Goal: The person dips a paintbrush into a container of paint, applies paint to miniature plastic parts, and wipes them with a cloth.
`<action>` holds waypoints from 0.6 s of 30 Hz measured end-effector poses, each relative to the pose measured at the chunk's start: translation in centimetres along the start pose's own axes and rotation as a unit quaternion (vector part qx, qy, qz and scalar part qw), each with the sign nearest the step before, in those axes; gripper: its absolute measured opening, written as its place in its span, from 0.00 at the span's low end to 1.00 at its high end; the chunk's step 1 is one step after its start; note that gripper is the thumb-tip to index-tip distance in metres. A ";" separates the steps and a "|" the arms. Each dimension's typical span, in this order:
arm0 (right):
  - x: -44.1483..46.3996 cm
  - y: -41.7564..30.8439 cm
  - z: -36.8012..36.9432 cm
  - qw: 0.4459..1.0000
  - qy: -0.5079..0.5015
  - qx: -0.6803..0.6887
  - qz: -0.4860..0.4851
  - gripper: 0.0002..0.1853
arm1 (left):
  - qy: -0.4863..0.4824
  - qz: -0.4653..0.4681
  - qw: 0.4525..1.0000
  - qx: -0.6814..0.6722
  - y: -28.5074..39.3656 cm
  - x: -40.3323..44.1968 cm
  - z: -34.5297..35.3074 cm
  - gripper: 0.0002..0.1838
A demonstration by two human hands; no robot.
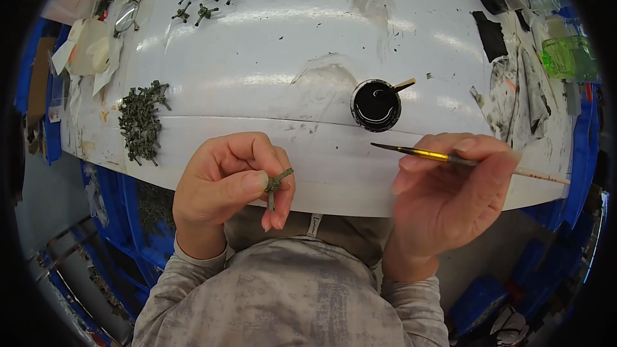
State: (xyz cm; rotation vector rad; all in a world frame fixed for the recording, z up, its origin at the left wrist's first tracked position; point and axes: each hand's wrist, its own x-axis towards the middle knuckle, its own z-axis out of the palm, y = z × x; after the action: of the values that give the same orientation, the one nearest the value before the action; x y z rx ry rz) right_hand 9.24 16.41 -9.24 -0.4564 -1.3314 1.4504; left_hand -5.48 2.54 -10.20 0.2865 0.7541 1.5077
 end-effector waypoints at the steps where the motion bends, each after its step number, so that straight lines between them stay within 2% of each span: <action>1: -0.1 0.0 0.2 1.000 -0.007 0.007 -0.003 0.16 | 0.003 0.005 1.000 0.006 0.0 0.0 0.1 0.06; 3: -0.4 0.1 0.5 0.999 -0.021 0.022 -0.010 0.17 | 0.010 0.014 1.000 0.018 0.0 0.0 0.2 0.06; 5: -1.1 0.4 0.4 0.987 -0.082 -0.057 -0.123 0.20 | 0.007 0.006 1.000 0.014 0.1 -0.1 0.2 0.06; 6: -1.5 0.4 0.5 0.987 -0.082 -0.057 -0.122 0.20 | 0.003 -0.002 1.000 0.008 0.2 -0.2 0.2 0.05; 8: -2.0 0.3 0.7 0.959 -0.147 -0.145 -0.193 0.23 | -0.004 -0.020 1.000 -0.003 0.2 -0.3 0.2 0.05; 14: -2.1 0.5 0.5 0.956 -0.187 -0.138 -0.180 0.23 | -0.003 -0.027 1.000 -0.007 0.4 -0.4 0.3 0.06; 18: -2.1 1.1 1.2 0.956 -0.179 -0.084 -0.215 0.23 | -0.005 -0.029 1.000 -0.007 0.4 -0.5 0.3 0.06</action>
State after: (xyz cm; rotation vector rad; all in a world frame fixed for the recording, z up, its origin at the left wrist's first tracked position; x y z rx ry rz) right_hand 8.55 14.20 -10.58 0.0039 -1.7262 1.0882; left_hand -5.58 2.18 -9.62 0.2595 0.7372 1.4542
